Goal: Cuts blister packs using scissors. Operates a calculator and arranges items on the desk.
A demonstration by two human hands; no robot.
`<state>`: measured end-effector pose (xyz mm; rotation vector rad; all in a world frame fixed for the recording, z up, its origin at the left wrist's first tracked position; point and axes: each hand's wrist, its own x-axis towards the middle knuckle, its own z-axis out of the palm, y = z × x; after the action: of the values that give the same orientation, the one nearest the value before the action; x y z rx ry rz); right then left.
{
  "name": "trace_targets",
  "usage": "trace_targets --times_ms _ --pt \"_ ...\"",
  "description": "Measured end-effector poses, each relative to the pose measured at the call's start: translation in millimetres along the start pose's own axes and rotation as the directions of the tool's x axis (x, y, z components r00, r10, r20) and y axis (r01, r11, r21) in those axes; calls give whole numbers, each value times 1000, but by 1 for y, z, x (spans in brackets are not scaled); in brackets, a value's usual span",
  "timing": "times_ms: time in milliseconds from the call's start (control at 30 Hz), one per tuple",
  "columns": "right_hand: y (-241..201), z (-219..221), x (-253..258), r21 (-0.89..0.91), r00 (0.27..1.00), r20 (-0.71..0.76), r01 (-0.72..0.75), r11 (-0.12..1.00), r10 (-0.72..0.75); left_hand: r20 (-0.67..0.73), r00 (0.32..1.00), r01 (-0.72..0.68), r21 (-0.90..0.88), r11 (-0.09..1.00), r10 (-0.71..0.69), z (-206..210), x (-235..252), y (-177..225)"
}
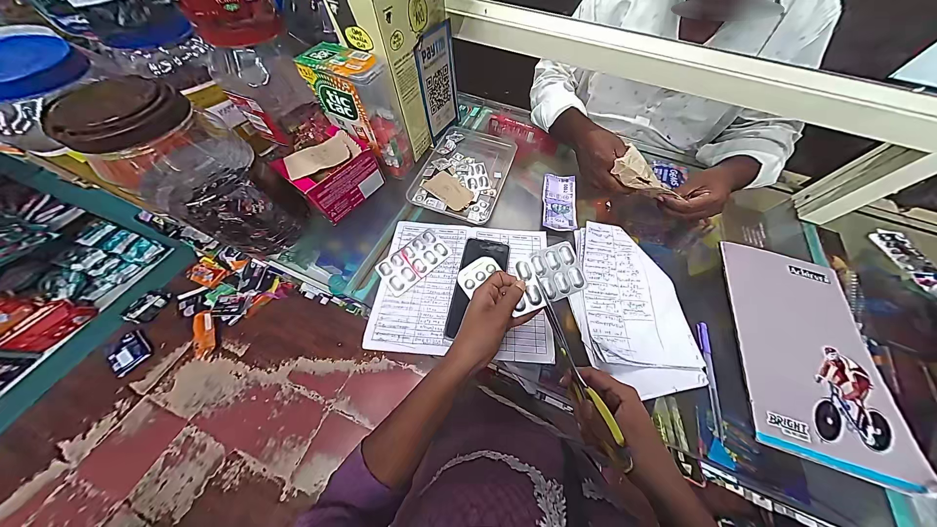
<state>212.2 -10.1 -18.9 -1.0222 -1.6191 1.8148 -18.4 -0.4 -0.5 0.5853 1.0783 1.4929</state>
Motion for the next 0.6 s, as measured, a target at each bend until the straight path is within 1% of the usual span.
trace_targets --times_ms 133,233,300,333,367,433,500,533,600 --pt "-3 2 -1 -3 999 -27 -23 1000 23 6 1000 12 -9 1000 -12 0 2 -3" --pt "-3 -2 -3 6 999 2 -44 999 44 -11 1000 -3 -11 1000 2 1 2 -3" --pt "-9 -9 -9 -90 995 60 -72 993 78 -53 998 -34 -31 999 33 -2 4 -2" --pt "-15 -12 -14 -172 995 57 -73 982 84 -76 996 -51 -47 998 48 -3 5 -1" --pt "-23 -15 -19 -281 997 18 -64 958 72 -101 993 -68 -56 996 62 -6 7 1" --pt "-39 -17 -29 -519 994 -104 -36 854 -21 -141 986 -99 -61 993 90 -10 8 4" --pt "-52 -17 -32 -708 970 -205 -52 704 -134 -170 980 -121 -68 990 108 -14 8 4" --pt "-55 -16 -29 -765 955 -250 -91 638 -163 -174 978 -127 -73 989 113 -14 8 4" --pt "-55 -15 -18 -826 932 -320 -186 533 -170 -171 978 -139 -86 987 123 -14 8 3"
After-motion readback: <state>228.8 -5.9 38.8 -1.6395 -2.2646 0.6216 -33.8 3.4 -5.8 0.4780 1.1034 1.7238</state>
